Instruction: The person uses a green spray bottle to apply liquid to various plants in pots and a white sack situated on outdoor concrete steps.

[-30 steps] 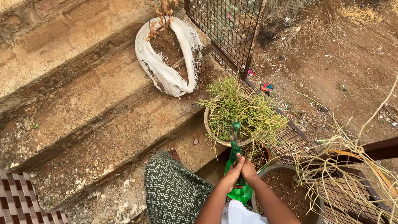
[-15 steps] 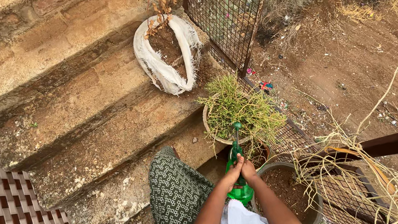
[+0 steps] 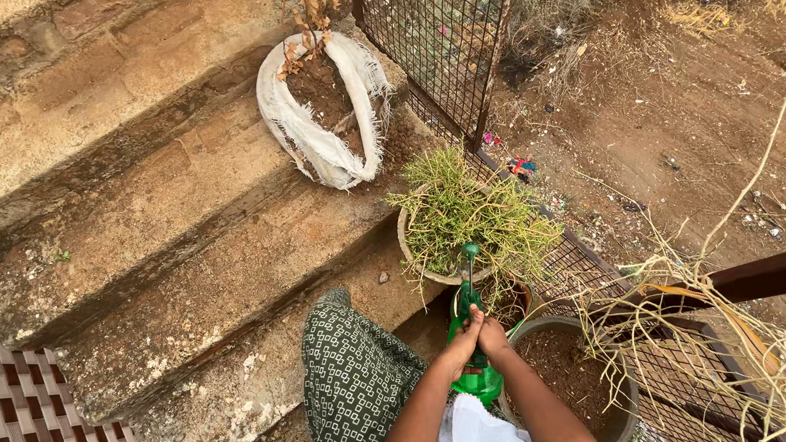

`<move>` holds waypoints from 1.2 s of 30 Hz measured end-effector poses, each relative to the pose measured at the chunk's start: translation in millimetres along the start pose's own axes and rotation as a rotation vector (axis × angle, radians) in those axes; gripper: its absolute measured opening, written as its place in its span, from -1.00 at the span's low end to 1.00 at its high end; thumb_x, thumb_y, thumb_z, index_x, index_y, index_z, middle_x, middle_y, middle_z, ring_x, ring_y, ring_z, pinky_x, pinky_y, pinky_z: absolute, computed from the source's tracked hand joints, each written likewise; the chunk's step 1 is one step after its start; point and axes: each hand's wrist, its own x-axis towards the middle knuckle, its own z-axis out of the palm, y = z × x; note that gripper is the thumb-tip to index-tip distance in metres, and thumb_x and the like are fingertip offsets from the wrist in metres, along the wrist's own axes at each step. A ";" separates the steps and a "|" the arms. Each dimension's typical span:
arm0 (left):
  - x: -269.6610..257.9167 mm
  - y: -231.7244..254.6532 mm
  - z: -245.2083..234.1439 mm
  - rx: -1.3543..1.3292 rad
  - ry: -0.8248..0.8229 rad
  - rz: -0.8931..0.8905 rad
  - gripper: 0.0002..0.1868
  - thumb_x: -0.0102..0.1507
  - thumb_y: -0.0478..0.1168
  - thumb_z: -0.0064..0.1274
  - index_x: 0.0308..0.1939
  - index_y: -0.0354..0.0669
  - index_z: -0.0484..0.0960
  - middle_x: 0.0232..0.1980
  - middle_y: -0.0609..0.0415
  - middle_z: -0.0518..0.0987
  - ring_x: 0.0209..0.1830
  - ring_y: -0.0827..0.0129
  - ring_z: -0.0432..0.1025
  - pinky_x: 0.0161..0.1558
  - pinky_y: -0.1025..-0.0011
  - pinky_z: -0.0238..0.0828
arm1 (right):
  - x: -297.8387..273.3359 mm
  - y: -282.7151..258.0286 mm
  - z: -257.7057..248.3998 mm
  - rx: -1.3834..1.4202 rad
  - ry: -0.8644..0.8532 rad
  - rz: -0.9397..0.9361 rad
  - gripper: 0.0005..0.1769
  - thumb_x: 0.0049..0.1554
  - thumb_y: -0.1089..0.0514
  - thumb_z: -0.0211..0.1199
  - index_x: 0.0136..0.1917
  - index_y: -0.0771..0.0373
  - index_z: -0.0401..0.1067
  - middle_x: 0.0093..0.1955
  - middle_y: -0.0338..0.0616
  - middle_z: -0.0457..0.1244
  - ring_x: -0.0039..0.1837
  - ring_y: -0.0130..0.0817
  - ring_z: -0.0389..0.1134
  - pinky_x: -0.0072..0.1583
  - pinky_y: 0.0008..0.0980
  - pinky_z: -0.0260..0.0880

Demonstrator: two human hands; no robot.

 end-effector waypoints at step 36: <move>-7.7 10.0 -49.4 -0.082 -0.009 0.024 0.13 0.10 0.72 -0.26 0.58 0.30 -0.07 0.49 0.04 0.34 0.28 0.10 0.41 -0.03 0.17 0.45 | 9.0 -24.8 50.6 -0.369 0.059 -0.182 -0.18 0.23 -0.49 -0.06 -0.06 0.28 0.64 -0.08 0.08 0.46 0.01 -0.03 0.49 0.11 -0.10 0.44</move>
